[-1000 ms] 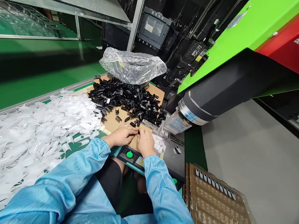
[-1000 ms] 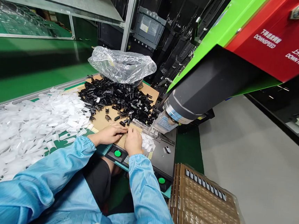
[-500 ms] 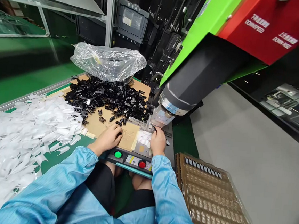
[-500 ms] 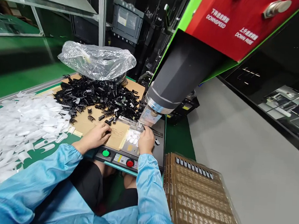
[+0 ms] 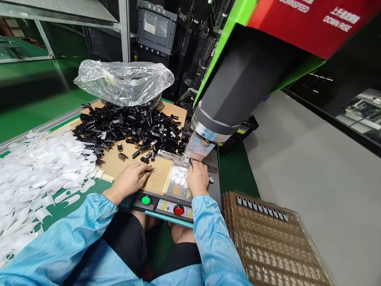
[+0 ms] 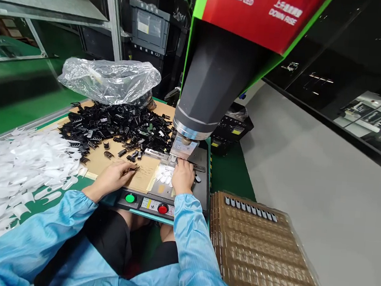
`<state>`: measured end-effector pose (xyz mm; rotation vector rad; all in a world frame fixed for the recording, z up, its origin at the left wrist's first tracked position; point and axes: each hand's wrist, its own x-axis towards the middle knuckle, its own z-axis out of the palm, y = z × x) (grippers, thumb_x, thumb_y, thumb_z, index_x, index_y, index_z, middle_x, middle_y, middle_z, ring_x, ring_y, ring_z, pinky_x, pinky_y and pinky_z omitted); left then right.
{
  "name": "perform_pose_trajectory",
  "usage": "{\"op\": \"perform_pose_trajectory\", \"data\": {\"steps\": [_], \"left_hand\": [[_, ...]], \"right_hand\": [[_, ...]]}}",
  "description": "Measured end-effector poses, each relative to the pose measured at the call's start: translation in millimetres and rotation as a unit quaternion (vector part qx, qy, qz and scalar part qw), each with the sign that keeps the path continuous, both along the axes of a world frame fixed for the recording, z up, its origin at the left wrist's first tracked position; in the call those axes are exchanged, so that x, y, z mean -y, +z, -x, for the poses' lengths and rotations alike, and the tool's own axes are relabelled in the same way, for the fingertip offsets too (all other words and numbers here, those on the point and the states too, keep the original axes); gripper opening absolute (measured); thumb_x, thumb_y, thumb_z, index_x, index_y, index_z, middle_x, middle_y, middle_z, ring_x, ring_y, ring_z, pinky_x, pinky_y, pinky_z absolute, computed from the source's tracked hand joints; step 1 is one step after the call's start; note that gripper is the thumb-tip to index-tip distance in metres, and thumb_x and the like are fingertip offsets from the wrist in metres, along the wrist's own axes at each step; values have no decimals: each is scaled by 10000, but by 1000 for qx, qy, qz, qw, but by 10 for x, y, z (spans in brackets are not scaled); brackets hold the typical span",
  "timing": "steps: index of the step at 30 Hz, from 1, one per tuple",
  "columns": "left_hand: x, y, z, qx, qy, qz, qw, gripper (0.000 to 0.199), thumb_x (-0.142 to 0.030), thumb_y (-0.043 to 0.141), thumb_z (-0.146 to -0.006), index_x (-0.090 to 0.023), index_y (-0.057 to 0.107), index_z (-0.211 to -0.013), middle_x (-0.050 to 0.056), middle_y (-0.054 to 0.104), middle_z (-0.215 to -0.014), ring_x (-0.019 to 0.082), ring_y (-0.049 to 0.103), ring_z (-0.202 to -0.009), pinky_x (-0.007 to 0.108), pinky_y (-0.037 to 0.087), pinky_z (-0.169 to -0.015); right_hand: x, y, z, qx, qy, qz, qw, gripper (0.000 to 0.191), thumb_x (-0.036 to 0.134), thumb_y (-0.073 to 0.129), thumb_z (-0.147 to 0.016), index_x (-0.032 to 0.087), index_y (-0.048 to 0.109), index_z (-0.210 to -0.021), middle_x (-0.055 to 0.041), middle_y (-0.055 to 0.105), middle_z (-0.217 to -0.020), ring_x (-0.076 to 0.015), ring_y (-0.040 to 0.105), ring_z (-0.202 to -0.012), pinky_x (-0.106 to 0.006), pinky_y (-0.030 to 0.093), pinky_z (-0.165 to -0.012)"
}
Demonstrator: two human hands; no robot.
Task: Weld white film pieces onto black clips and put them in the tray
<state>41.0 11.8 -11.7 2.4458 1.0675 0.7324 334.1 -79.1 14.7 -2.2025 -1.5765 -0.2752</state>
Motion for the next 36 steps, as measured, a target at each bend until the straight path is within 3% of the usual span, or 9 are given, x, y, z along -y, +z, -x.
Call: {"op": "perform_pose_trajectory", "data": {"steps": [4, 8, 13, 18, 22, 25, 28, 31, 36], "left_hand": [[41, 180, -332, 55, -16, 10, 998, 278, -387, 564, -1033, -261, 726, -1221, 63, 785, -1152, 260, 727, -1055, 402, 582, -951], [-21, 338, -958, 71, -52, -23, 996, 303, -350, 552, -1048, -241, 739, -1260, 75, 772, -1256, 265, 702, -1169, 413, 548, -1058], [-73, 309, -1569, 1, -56, -40, 998, 321, -313, 542, -1049, -232, 732, -1294, 117, 736, -1212, 273, 688, -1145, 398, 555, -1009], [-23, 262, -1693, -55, -60, -78, 994, 364, -277, 562, -1023, -232, 674, -1366, 146, 644, -1259, 288, 648, -1179, 400, 539, -1006], [-61, 342, -1621, -76, -97, -69, 990, 430, -289, 614, -990, -218, 636, -1413, 158, 611, -1332, 306, 623, -1250, 429, 524, -1079], [-65, 383, -1400, -38, -125, -45, 990, 583, -345, 642, -985, -207, 531, -1540, 164, 573, -1439, 311, 592, -1327, 447, 503, -1144], [9, 303, -961, 4, -140, -19, 990, 654, -420, 637, -999, -243, 467, -1605, 144, 550, -1498, 304, 555, -1394, 462, 466, -1203], [119, 100, -422, -26, -153, 6, 988, 687, -490, 722, -936, -262, 545, -1559, 160, 517, -1563, 352, 494, -1470, 522, 426, -1240], [272, -87, 115, -111, -171, -2, 979, 957, -336, 855, -790, -344, 430, -1648, 145, 340, -1739, 423, 298, -1607, 649, 262, -1307]], "right_hand": [[42, 1, 19, -6, 4, 5, 1000, 485, 135, 496, -998, 229, 600, -1463, -137, 635, -1384, -327, 495, -1216, -433, 432, -1001], [73, -8, 22, -4, 2, 6, 1000, 550, 100, 497, -970, 239, 567, -1498, -136, 618, -1430, -332, 502, -1219, -449, 439, -984], [135, 37, 21, -17, 8, 16, 1000, 567, 117, 539, -968, 255, 543, -1517, -141, 613, -1436, -332, 503, -1246, -450, 438, -995], [129, 29, 15, -29, 9, 12, 999, 570, 105, 535, -959, 253, 550, -1510, -152, 635, -1376, -335, 505, -1240, -457, 447, -996], [113, 51, -8, -41, 18, -7, 999, 559, 99, 542, -938, 255, 592, -1473, -140, 646, -1359, -327, 517, -1232, -449, 463, -1017], [297, 70, -27, -59, 47, -56, 996, 614, 113, 534, -934, 237, 549, -1535, -117, 607, -1458, -306, 509, -1297, -450, 448, -1124], [746, -21, -50, -72, 40, -102, 991, 562, 155, 504, -961, 214, 573, -1516, -106, 600, -1495, -285, 496, -1374, -454, 417, -1205], [1341, -243, -86, -36, -31, -106, 993, 427, 249, 494, -1003, 234, 672, -1391, -94, 626, -1488, -313, 440, -1481, -535, 355, -1254], [2038, -590, -153, 25, -115, -45, 992, 526, 342, 451, -1007, 324, 611, -1508, -66, 592, -1568, -378, 364, -1567, -674, 286, -1248]]}}
